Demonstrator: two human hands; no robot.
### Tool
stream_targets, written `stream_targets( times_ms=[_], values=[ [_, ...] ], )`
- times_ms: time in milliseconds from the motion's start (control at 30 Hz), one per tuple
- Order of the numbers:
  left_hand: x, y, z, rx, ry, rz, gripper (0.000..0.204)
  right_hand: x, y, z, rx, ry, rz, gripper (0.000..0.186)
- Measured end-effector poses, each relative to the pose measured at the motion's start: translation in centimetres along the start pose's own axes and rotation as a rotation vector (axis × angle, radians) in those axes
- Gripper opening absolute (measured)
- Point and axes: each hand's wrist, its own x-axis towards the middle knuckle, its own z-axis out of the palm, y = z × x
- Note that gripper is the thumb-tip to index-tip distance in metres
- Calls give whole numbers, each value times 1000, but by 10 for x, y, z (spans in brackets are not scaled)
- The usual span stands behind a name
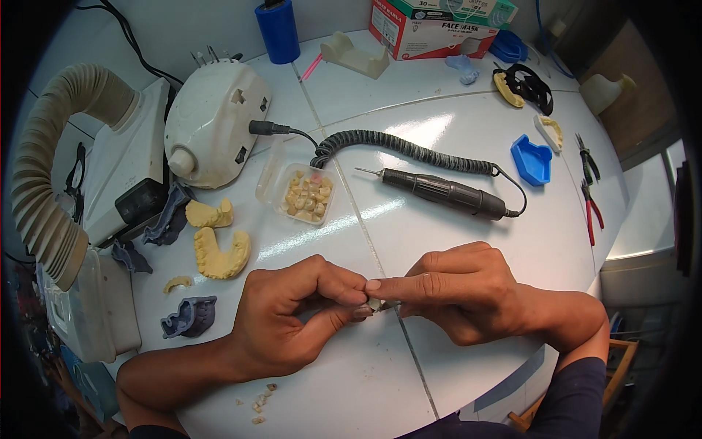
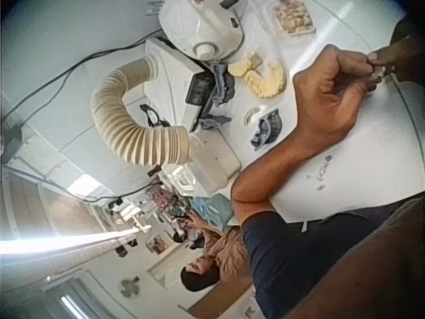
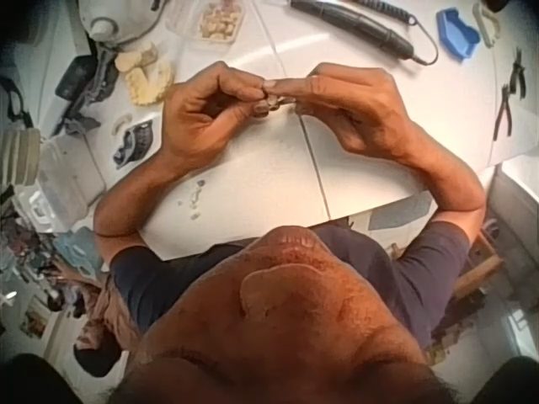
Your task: The recorder uses a craft knife to carve and adjust a small dental prosthetic tooth component at a laboratory bench.
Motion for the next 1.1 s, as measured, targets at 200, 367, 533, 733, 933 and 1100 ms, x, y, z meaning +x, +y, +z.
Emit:
stream_targets(
  times_ms=[200,367,533,733,933,1100],
  values=[
    [1,1,1,3,11,9,13,-2,1,1,26,10,2,54],
    [0,-1,1,13,-14,31,13,-2,1,1,77,22,6,54],
    [-1,-2,4,1,28,13,13,-1,-2,-2,127,-20,62,55],
    [-2,-2,5,-47,74,-13,14,0,-5,-1,179,-8,96,53],
    [0,-2,2,-18,19,25,14,1,-5,-6,186,-58,103,52],
    [0,-1,1,43,-35,61,15,1,-4,-6,226,-69,108,53]
  ],
)
